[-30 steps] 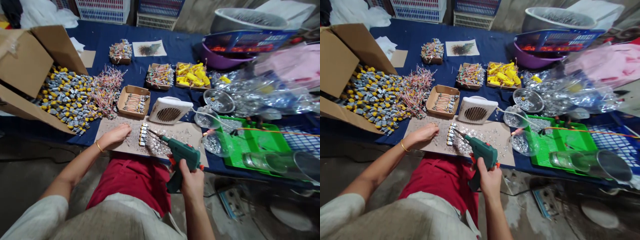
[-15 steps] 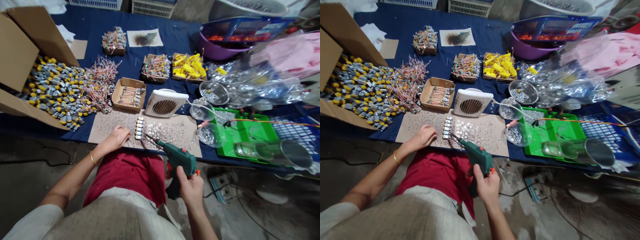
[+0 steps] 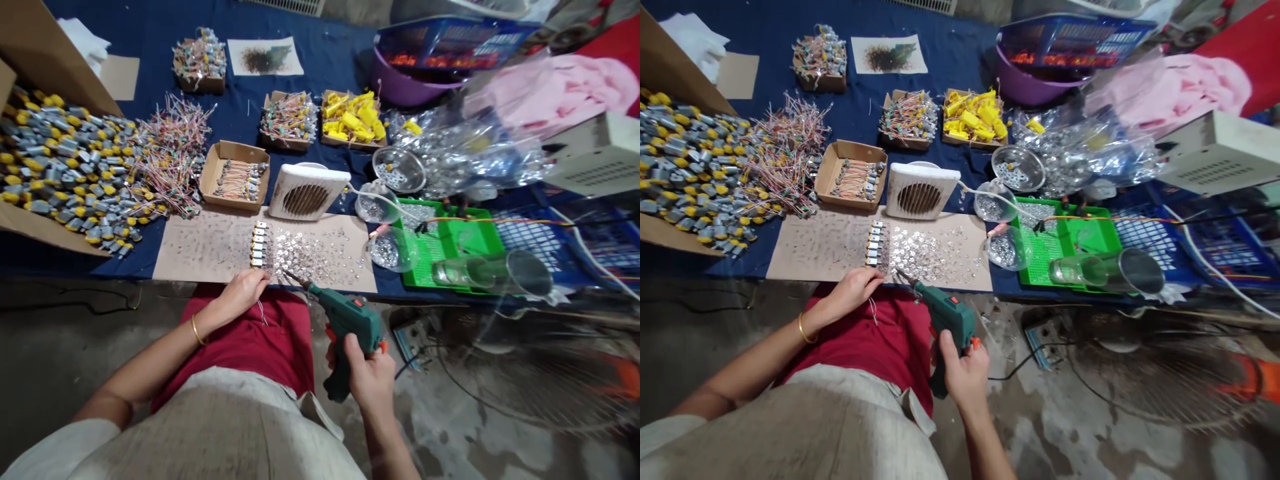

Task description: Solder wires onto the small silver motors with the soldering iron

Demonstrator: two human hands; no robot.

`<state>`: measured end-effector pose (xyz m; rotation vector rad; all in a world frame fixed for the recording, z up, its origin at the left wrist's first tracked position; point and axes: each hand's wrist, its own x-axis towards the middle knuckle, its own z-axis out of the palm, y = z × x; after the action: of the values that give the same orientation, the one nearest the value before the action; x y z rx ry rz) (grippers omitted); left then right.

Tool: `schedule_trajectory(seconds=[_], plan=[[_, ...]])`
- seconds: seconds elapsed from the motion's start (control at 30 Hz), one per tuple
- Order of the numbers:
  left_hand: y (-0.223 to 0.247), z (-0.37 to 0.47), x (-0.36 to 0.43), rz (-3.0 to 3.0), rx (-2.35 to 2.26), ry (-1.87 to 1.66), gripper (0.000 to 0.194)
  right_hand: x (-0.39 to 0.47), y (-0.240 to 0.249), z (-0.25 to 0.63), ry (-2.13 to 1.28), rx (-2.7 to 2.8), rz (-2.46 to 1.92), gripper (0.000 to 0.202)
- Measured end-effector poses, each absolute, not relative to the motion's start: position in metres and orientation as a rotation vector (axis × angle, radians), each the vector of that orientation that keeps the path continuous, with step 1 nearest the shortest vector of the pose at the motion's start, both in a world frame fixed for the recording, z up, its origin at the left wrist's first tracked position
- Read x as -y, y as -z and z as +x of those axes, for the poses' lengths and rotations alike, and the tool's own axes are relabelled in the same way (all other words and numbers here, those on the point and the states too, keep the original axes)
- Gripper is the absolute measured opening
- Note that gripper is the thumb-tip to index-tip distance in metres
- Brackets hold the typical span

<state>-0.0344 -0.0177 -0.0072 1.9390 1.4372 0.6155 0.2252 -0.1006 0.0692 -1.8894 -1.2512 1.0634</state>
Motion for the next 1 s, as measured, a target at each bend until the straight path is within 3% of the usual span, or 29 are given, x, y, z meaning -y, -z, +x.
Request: schedule_trajectory(seconds=[1.0], plan=[[0.004,0.019,0.021,1.995,-1.537,-0.440,0.022,0.109,-0.080,0.250,-0.954,1.375,-1.974,0.056]])
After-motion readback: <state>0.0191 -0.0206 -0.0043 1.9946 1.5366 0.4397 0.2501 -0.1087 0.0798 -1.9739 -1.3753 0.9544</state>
